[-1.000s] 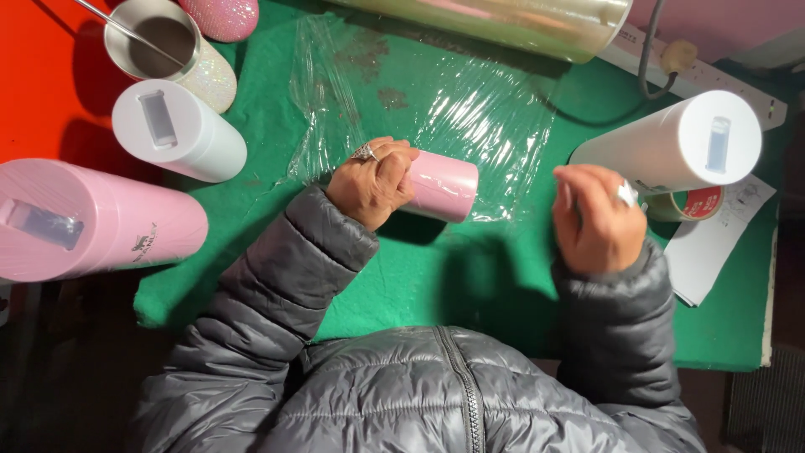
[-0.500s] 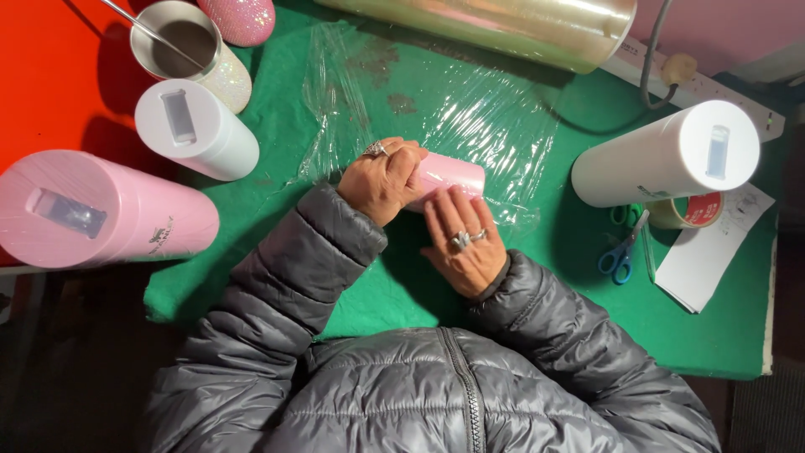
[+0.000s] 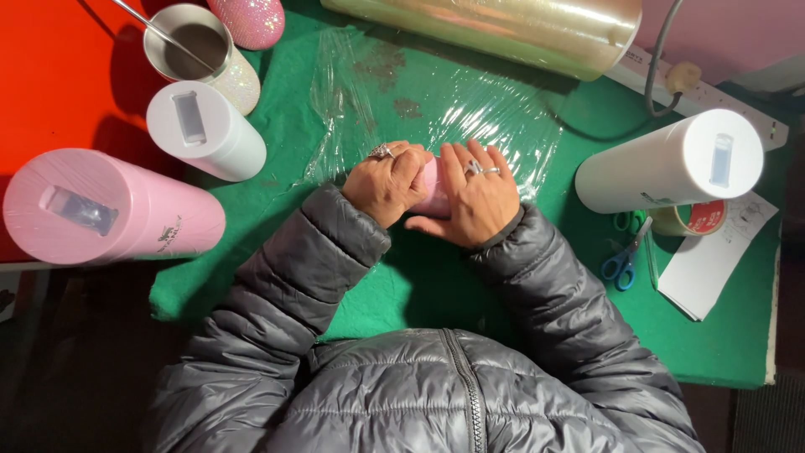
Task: The person is seen wrapping pink and white tumblers with clear plastic wrap on a green tabletop.
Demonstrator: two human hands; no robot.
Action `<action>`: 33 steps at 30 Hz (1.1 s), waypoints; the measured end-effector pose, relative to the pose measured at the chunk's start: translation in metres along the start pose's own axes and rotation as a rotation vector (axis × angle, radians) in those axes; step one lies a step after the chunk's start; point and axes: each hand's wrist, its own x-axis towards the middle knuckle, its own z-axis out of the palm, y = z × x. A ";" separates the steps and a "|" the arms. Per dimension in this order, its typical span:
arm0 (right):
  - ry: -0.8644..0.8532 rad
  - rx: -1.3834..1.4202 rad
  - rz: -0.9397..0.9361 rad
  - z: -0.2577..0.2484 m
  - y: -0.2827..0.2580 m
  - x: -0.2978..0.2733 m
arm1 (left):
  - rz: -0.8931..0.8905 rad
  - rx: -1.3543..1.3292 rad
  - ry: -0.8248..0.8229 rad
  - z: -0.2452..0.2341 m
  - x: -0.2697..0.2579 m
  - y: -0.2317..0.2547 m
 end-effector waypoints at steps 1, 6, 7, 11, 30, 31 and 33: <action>-0.001 0.003 -0.002 0.005 0.004 -0.003 | -0.003 0.002 -0.001 -0.001 0.001 0.000; 0.043 0.111 -0.020 0.016 0.015 -0.010 | -0.137 -0.128 -0.098 0.004 -0.007 -0.011; 0.042 0.117 -0.024 0.016 0.013 -0.009 | -0.142 -0.122 -0.099 -0.006 -0.003 -0.010; 0.046 0.137 0.018 0.015 0.008 -0.009 | -0.142 -0.090 0.050 -0.044 0.008 -0.005; 0.054 0.164 -0.005 0.012 0.007 -0.009 | -0.141 0.049 -0.254 -0.072 -0.081 0.042; 0.057 0.163 -0.006 0.011 0.006 -0.009 | -0.139 0.050 -0.253 -0.074 -0.079 0.041; 0.065 0.153 0.000 0.011 0.005 -0.009 | -0.168 0.026 -0.289 -0.078 -0.076 0.039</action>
